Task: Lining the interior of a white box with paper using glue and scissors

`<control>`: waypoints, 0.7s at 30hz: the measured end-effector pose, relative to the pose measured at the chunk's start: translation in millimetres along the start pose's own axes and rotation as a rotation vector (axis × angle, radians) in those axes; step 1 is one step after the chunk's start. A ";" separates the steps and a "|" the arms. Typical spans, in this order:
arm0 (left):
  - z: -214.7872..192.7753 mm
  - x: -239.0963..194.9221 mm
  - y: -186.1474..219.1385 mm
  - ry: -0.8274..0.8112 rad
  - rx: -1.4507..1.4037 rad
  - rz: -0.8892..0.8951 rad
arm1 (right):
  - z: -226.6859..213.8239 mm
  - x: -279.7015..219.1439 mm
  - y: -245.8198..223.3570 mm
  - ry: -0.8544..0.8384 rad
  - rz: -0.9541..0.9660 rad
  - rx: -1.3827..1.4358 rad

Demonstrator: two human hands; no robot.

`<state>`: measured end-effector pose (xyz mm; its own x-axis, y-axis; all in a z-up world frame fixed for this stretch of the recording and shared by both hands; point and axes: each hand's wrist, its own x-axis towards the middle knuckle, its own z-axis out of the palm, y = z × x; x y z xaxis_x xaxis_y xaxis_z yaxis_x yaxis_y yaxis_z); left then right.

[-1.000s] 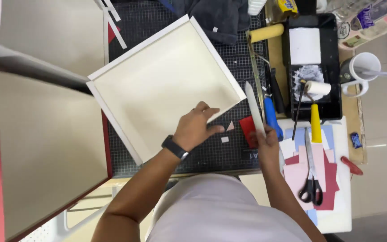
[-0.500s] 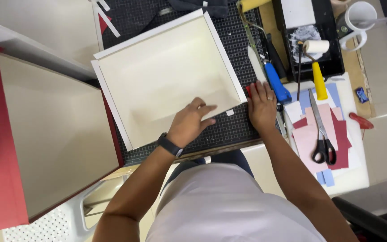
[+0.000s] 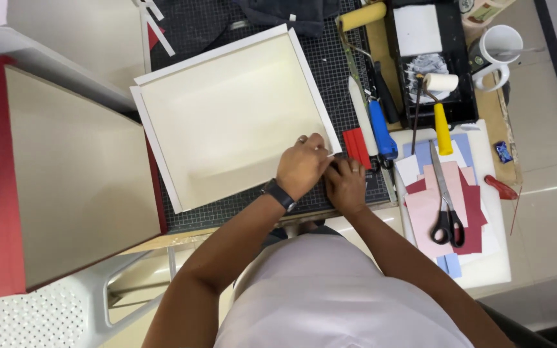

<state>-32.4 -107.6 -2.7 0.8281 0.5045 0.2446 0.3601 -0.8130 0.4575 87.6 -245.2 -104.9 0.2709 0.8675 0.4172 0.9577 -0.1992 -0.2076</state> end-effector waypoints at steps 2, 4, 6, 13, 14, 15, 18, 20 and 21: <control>-12.7 -2.6 5.4 -0.037 -0.014 -0.051 | -14.3 6.2 4.7 0.010 0.003 -0.011; -27.1 -2.0 6.1 -0.094 -0.036 -0.029 | -28.7 15.6 14.3 0.005 0.081 -0.048; -31.6 -15.7 4.3 -0.147 -0.073 0.009 | -33.9 12.8 32.5 0.023 0.102 -0.059; -35.2 -41.6 7.2 0.013 -0.130 0.024 | -30.3 27.7 46.0 -0.033 0.238 -0.145; -29.1 -44.2 9.1 0.011 -0.128 0.014 | -29.5 28.0 45.5 -0.040 0.233 -0.139; -23.5 -46.9 10.6 0.076 -0.088 0.015 | -28.8 28.6 44.5 -0.080 0.249 -0.135; -15.0 -48.1 9.2 0.182 -0.037 0.027 | -28.2 40.0 40.2 -0.127 0.299 -0.065; -11.9 -49.9 12.1 0.214 -0.037 0.027 | -30.5 41.1 37.6 -0.151 0.335 0.000; -12.0 -50.1 14.2 0.200 -0.082 0.010 | -31.2 41.5 36.3 -0.153 0.375 0.071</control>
<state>-73.9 -140.9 1.7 0.7265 0.5509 0.4108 0.3093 -0.7960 0.5204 136.6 -230.7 -67.5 0.5776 0.7993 0.1657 0.7845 -0.4875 -0.3833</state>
